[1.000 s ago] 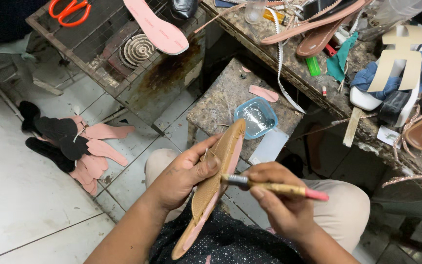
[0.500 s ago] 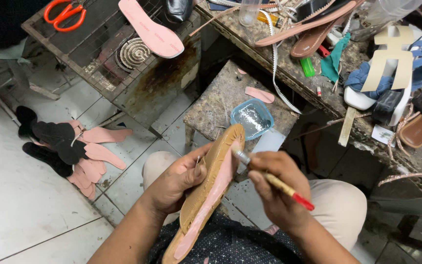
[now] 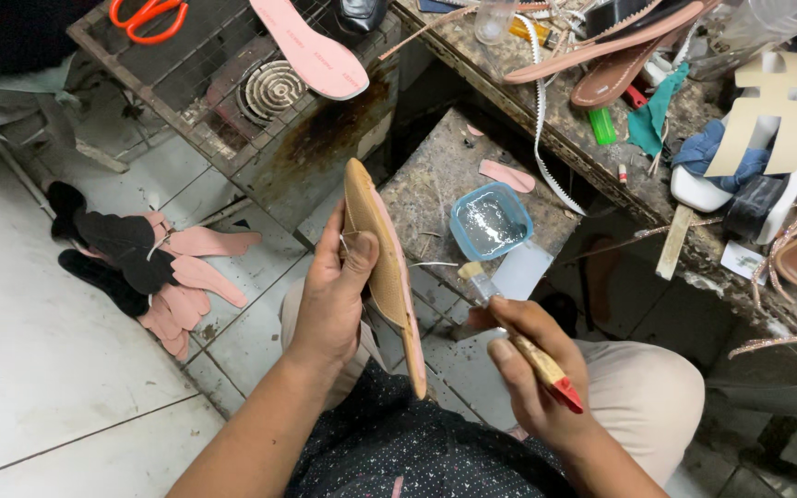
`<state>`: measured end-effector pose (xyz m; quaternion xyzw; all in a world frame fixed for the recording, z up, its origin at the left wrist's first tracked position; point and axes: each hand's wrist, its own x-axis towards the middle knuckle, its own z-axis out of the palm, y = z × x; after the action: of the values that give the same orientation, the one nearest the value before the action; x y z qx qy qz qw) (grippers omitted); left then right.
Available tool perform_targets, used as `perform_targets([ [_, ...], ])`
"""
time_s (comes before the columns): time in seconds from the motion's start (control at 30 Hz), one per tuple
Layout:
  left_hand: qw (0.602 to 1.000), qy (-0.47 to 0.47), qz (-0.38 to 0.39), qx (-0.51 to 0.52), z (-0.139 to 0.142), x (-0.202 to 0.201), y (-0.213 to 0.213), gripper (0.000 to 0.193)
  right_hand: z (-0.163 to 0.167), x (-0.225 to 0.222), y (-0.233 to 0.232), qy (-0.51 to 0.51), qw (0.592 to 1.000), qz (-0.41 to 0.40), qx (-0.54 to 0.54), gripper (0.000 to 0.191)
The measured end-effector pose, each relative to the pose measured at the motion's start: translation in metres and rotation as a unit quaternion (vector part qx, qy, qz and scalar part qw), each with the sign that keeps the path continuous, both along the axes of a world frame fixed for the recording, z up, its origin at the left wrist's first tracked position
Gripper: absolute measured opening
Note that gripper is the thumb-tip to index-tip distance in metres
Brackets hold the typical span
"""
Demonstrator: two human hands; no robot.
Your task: The person holds a tan slide-sandal upper on their lap and brushes glue onto its edges and inner surface, repeatedly dipping the brush into a small glue container on the workbench. They rotate the upper to coat different sides and continue brushing until the end of the clip.
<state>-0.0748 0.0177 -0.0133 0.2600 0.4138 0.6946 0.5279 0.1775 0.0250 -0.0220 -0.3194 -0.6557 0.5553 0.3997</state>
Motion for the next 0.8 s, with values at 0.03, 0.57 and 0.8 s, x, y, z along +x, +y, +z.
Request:
perform_targets([
  [0.03, 1.0, 0.015, 0.013, 0.001, 0.001, 0.0, 0.0, 0.082, -0.001, -0.001, -0.001, -0.005, 1.0, 0.012, 0.017, 0.044],
  [0.57, 1.0, 0.016, -0.004, -0.008, 0.007, 0.004, -0.009, 0.089, -0.01, -0.007, -0.013, 0.066, 0.993, 0.049, 0.082, 0.056],
  [0.8, 0.997, -0.006, -0.034, -0.067, 0.006, 0.009, -0.014, 0.079, -0.009, 0.002, 0.035, -0.053, 0.969, -0.124, 0.209, 0.031],
])
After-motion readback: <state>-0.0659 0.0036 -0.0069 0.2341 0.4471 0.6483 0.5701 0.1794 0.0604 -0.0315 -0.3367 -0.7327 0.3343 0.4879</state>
